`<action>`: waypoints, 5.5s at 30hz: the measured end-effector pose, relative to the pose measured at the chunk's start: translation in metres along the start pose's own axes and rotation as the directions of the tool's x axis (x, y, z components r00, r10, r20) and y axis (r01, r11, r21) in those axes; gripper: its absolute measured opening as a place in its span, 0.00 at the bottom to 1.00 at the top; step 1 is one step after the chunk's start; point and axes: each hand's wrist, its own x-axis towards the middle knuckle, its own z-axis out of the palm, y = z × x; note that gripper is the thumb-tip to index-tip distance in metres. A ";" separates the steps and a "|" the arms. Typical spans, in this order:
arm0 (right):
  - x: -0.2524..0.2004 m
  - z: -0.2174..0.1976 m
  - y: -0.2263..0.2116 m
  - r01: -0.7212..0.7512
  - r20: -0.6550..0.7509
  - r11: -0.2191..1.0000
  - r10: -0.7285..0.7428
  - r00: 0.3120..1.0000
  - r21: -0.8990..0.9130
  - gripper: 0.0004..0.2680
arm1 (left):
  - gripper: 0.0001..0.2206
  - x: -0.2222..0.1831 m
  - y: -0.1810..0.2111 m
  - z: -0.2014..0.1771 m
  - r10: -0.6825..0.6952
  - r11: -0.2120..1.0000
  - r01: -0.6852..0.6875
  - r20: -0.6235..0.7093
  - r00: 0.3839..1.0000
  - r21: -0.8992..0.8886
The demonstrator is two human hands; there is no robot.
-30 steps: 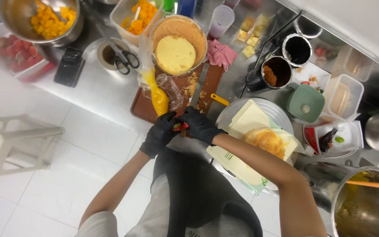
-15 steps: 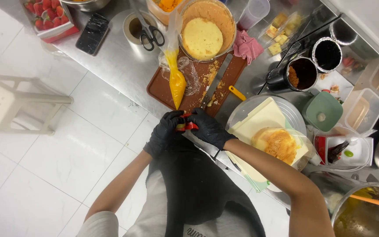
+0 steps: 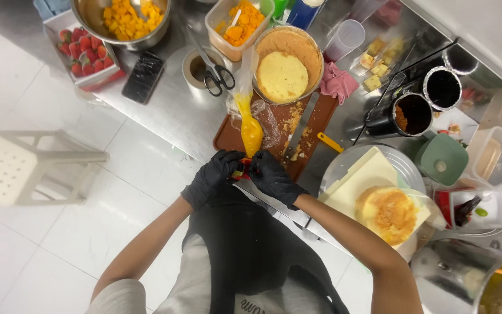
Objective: The person pipes yellow glaze from a piping bag onto a round cake layer set on a cake board, spreading it across the surface. They then lift a second cake layer on top of the glazed layer and continue piping glaze over it, covering the top in a spiral pattern.
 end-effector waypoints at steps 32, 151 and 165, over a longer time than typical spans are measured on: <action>0.106 0.096 -0.043 -0.301 0.294 -0.025 0.304 0.906 0.953 0.14 | 0.30 0.010 -0.130 -0.199 -0.196 0.897 0.298 0.310 0.931 -0.328; -0.350 -0.126 0.114 -0.088 -0.302 0.399 0.804 0.513 0.913 0.14 | 0.06 0.328 0.204 0.318 0.522 0.757 -0.531 0.841 0.142 -0.380; -0.300 -0.097 0.081 0.174 -0.762 0.765 0.532 0.370 0.620 0.22 | 0.30 0.258 0.199 0.213 0.570 0.821 -0.508 0.426 0.703 -0.261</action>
